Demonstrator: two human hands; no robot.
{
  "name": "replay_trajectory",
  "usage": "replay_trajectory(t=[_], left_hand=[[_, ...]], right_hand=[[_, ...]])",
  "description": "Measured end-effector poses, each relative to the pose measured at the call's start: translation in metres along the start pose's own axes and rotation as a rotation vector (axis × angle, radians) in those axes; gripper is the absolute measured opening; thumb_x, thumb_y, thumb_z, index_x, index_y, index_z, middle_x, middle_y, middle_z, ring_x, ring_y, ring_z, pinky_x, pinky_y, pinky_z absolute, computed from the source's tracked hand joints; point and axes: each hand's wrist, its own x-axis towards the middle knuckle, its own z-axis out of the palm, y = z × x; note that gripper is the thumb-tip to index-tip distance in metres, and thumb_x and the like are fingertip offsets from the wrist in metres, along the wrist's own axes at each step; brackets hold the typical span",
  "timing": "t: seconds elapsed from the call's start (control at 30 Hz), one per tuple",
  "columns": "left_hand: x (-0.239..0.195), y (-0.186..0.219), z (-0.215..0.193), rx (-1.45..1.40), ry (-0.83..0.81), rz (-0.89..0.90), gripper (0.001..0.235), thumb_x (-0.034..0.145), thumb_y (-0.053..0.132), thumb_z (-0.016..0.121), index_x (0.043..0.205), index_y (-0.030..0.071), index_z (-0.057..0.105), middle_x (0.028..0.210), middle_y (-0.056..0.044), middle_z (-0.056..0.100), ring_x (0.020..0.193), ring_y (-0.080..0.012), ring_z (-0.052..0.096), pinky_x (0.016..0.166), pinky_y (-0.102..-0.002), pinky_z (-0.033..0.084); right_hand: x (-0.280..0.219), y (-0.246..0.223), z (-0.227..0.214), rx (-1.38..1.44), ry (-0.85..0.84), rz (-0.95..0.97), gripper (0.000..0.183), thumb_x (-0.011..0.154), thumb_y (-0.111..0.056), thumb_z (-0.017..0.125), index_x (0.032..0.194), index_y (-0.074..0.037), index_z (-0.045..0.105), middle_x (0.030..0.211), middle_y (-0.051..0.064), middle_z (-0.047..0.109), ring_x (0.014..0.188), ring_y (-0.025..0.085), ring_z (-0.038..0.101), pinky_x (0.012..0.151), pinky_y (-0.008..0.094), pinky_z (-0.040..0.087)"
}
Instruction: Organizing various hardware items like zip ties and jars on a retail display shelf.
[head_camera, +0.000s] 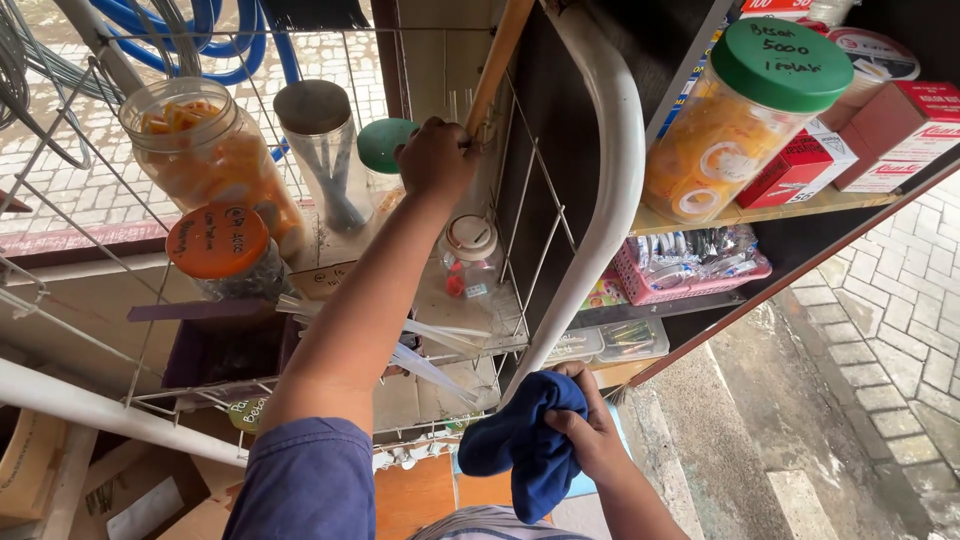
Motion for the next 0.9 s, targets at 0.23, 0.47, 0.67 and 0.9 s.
replay_trajectory(t=[0.23, 0.47, 0.67, 0.9], left_hand=[[-0.006, 0.008, -0.011, -0.191, -0.041, 0.008, 0.012, 0.086, 0.033, 0.07, 0.089, 0.022, 0.075, 0.101, 0.002, 0.061, 0.09, -0.0275, 0.067, 0.081, -0.05, 0.042], [0.005, 0.033, -0.05, -0.33, 0.267, 0.274, 0.017, 0.099, 0.032, 0.059, 0.104, 0.016, 0.062, 0.11, -0.008, 0.054, 0.09, -0.03, 0.066, 0.064, -0.05, 0.052], [0.02, 0.054, -0.092, -0.434, 0.562, 0.412, 0.007, 0.098, 0.019, 0.059, 0.092, 0.015, 0.058, 0.083, -0.005, 0.062, 0.063, -0.023, 0.063, 0.053, -0.041, 0.043], [0.034, 0.062, -0.106, -0.448, 0.697, 0.492, 0.01, 0.097, 0.014, 0.054, 0.088, 0.01, 0.055, 0.075, -0.006, 0.056, 0.066, -0.0232, 0.052, 0.061, -0.038, 0.038]], right_hand=[[-0.003, 0.006, -0.005, 0.043, 0.025, 0.03, 0.036, 0.082, -0.011, 0.07, 0.112, -0.006, 0.051, 0.103, 0.01, 0.062, 0.089, 0.019, 0.062, 0.078, 0.031, 0.052], [-0.007, 0.001, -0.004, 0.041, 0.044, 0.04, 0.034, 0.082, -0.009, 0.068, 0.112, -0.006, 0.052, 0.101, 0.008, 0.06, 0.085, 0.018, 0.061, 0.073, 0.03, 0.052], [-0.009, -0.003, -0.007, 0.024, 0.067, 0.005, 0.034, 0.081, -0.009, 0.066, 0.112, -0.007, 0.052, 0.103, 0.008, 0.059, 0.088, 0.018, 0.059, 0.077, 0.03, 0.049], [-0.007, -0.007, -0.007, 0.105, 0.185, 0.031, 0.038, 0.079, -0.006, 0.065, 0.113, -0.009, 0.049, 0.101, 0.009, 0.059, 0.085, 0.017, 0.057, 0.075, 0.029, 0.047]])
